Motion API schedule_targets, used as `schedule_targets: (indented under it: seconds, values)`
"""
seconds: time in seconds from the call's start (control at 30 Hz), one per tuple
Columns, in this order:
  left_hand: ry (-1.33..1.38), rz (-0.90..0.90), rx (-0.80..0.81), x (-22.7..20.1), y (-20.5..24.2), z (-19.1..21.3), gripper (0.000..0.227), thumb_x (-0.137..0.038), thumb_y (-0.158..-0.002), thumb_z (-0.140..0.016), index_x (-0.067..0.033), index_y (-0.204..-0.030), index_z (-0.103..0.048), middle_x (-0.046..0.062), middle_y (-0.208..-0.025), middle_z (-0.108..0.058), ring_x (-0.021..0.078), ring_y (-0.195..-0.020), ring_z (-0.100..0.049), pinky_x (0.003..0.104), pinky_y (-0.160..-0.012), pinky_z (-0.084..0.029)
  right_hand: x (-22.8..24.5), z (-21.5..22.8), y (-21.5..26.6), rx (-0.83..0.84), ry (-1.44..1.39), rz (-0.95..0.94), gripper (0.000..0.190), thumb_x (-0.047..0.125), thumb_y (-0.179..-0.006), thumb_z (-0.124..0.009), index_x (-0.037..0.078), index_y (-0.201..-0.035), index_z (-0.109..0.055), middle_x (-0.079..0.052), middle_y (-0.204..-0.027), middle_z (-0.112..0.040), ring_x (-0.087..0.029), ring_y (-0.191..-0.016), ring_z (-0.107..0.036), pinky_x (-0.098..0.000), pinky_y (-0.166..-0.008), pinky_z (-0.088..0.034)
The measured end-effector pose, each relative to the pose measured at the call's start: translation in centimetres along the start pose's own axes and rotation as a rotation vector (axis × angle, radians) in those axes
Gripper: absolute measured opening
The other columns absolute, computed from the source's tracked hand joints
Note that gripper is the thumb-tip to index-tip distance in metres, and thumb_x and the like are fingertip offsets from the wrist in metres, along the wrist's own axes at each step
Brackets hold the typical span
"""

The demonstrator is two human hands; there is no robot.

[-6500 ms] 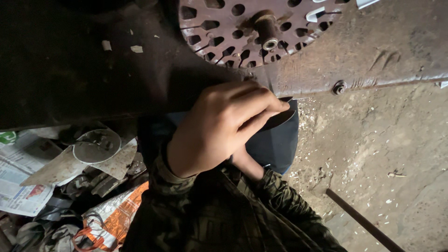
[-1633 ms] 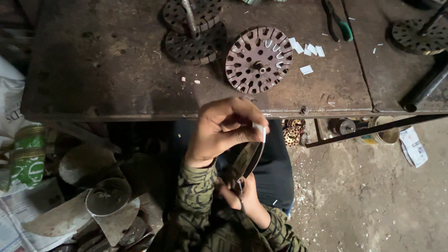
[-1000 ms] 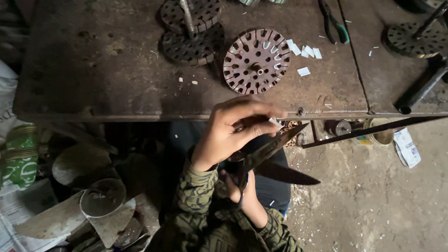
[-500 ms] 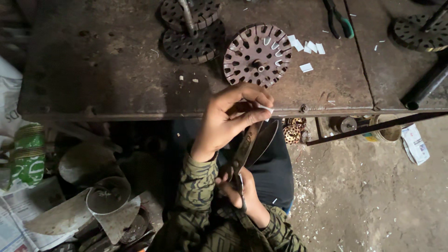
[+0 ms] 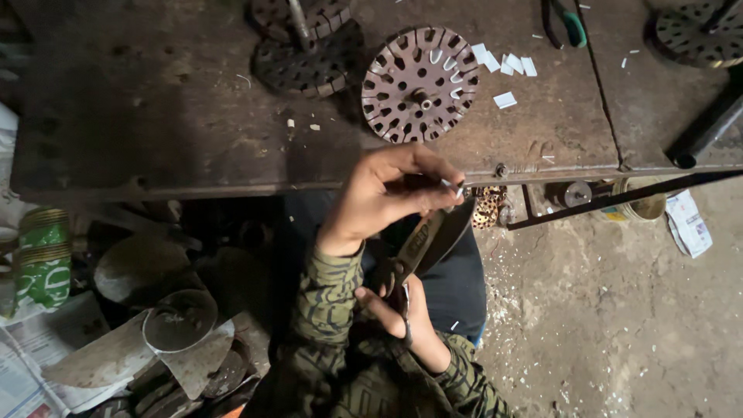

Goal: The person cuts small white rectangular pieces with scissors and inserts them into the slots of a circular metal component. The person repeats this process for multiple slots on the component.

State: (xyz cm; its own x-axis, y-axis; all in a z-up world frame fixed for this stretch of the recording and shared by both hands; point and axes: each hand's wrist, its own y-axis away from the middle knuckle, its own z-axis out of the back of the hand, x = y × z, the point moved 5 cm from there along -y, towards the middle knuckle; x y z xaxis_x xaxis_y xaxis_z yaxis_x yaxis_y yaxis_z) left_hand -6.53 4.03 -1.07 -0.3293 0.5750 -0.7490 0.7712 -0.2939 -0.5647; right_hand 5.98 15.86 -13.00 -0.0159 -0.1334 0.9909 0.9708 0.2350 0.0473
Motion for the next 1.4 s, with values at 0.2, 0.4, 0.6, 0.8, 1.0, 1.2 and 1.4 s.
schedule_targets:
  seconds: [0.2,0.4,0.6,0.8,1.0,1.2,1.4]
  values:
    - [0.164,0.108,-0.024,0.9,0.4,0.9,0.020,0.003,-0.094,-0.079,-0.0037,-0.111,-0.071,0.007,-0.111,-0.075,0.0150,-0.099,-0.075,0.027,-0.078,-0.061,-0.6,0.0,0.1,0.015,0.081,0.007,0.035,-0.002,-0.079,-0.077,0.009,-0.073,-0.044,0.000,-0.070,-0.050,-0.011,-0.065,-0.048,-0.0288,-0.059,-0.043]
    - [0.110,0.002,0.029,-0.1,0.2,0.3,0.020,0.004,-0.096,-0.079,-0.0040,-0.112,-0.070,0.006,-0.109,-0.074,0.0124,-0.098,-0.074,0.026,-0.086,-0.064,-2.9,0.4,1.0,-0.001,-0.028,0.159,0.030,-0.006,-0.076,-0.070,0.009,-0.074,-0.044,0.000,-0.075,-0.052,-0.012,-0.068,-0.050,-0.0283,-0.062,-0.042]
    - [-0.020,-0.002,-0.006,-1.0,0.2,-0.1,0.018,0.003,-0.095,-0.079,-0.0018,-0.110,-0.071,0.006,-0.112,-0.075,0.0112,-0.096,-0.073,0.024,-0.084,-0.063,-3.2,1.1,0.9,-0.081,0.072,0.082,0.024,-0.007,-0.069,-0.068,0.008,-0.074,-0.050,0.002,-0.068,-0.049,-0.011,-0.061,-0.046,-0.0268,-0.057,-0.037]
    - [-0.016,-0.014,0.008,-1.1,-0.2,-0.3,0.019,0.002,-0.096,-0.078,-0.0027,-0.113,-0.070,0.005,-0.114,-0.074,0.0105,-0.097,-0.074,0.024,-0.085,-0.063,-2.4,0.4,0.6,-0.045,-0.090,0.014,0.032,-0.007,-0.078,-0.074,0.008,-0.076,-0.046,0.001,-0.074,-0.053,-0.011,-0.067,-0.052,-0.0277,-0.061,-0.044]
    - [-0.063,-0.026,-0.002,-1.8,0.1,0.0,0.016,0.001,-0.097,-0.078,-0.0036,-0.110,-0.070,0.006,-0.111,-0.074,0.0120,-0.099,-0.074,0.026,-0.088,-0.063,-2.9,1.0,0.5,-0.038,-0.067,0.011,0.026,-0.009,-0.080,-0.070,0.007,-0.075,-0.049,-0.001,-0.071,-0.056,-0.011,-0.065,-0.055,-0.0274,-0.066,-0.049]
    - [-0.110,-0.097,0.030,-2.8,0.2,-0.3,0.018,0.002,-0.093,-0.082,-0.0046,-0.105,-0.070,0.006,-0.109,-0.075,0.0135,-0.098,-0.074,0.028,-0.089,-0.063,-1.6,1.0,0.6,-0.073,0.052,0.214,0.024,-0.009,-0.079,-0.068,0.006,-0.075,-0.050,0.000,-0.075,-0.053,-0.011,-0.066,-0.050,-0.0264,-0.061,-0.042]
    - [-0.156,-0.128,0.043,-3.6,0.5,-0.9,0.018,0.002,-0.094,-0.081,-0.0050,-0.107,-0.071,0.007,-0.110,-0.076,0.0150,-0.099,-0.075,0.028,-0.090,-0.063,-0.9,0.8,0.5,-0.111,0.062,0.147,0.020,-0.008,-0.080,-0.070,0.006,-0.080,-0.056,0.003,-0.072,-0.051,-0.009,-0.063,-0.047,-0.0240,-0.058,-0.038]
